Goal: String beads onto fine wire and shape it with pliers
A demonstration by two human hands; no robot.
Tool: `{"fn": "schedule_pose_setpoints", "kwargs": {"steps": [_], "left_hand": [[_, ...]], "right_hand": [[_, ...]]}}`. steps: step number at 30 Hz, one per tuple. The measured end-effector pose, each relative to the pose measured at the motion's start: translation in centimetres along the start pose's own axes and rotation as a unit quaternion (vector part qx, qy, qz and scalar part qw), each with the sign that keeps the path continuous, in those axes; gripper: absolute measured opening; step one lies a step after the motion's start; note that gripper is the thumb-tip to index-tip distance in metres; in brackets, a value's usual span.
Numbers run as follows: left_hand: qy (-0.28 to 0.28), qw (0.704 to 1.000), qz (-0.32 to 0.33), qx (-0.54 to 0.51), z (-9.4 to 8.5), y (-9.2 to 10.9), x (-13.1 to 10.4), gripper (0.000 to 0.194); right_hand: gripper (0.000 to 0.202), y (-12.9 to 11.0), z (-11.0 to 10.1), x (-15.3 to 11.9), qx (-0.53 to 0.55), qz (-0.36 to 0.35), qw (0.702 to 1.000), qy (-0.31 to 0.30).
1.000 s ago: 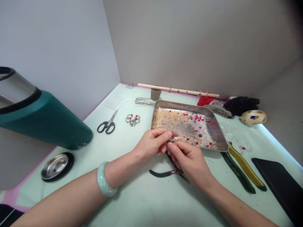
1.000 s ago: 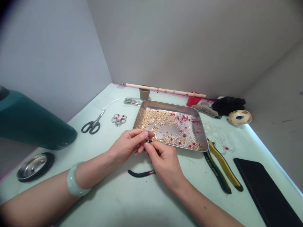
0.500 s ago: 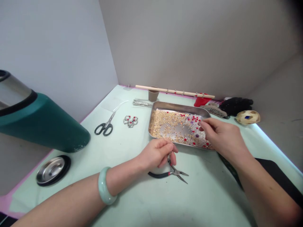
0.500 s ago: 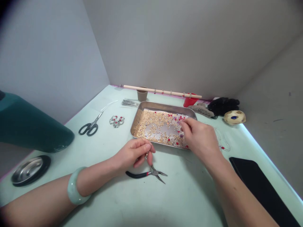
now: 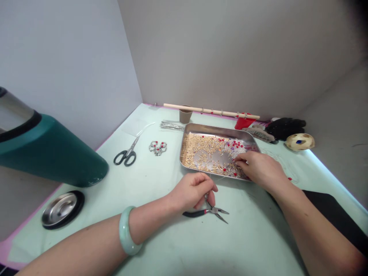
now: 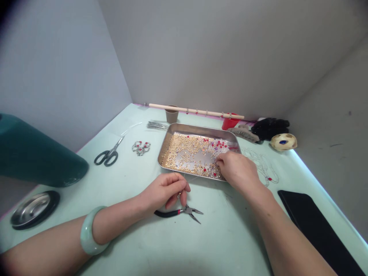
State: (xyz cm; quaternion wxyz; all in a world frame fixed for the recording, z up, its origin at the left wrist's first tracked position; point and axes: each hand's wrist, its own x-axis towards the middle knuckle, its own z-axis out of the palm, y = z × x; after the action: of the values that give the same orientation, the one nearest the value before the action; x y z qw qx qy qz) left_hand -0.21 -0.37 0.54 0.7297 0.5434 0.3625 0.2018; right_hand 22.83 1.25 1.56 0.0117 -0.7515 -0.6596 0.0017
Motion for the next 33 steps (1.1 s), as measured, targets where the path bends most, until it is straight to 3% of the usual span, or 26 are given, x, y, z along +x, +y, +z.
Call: {"fn": "schedule_pose_setpoints", "kwargs": {"steps": [11,26,33], "left_hand": [[0.003,1.0,0.001,-0.009,0.0,-0.1,0.1,0.016],[0.004,1.0,0.004,-0.003,0.0,0.0,0.0,0.017],[0.002,1.0,0.009,0.005,-0.2,-0.1,0.1,0.018]], "right_hand": [[0.026,-0.1,0.3,0.8,-0.02,-0.015,1.0,0.018],[0.021,-0.3,0.5,1.3,-0.012,-0.022,1.0,-0.009],[0.018,0.0,0.6,1.2,0.062,-0.017,0.997,0.05]]}}
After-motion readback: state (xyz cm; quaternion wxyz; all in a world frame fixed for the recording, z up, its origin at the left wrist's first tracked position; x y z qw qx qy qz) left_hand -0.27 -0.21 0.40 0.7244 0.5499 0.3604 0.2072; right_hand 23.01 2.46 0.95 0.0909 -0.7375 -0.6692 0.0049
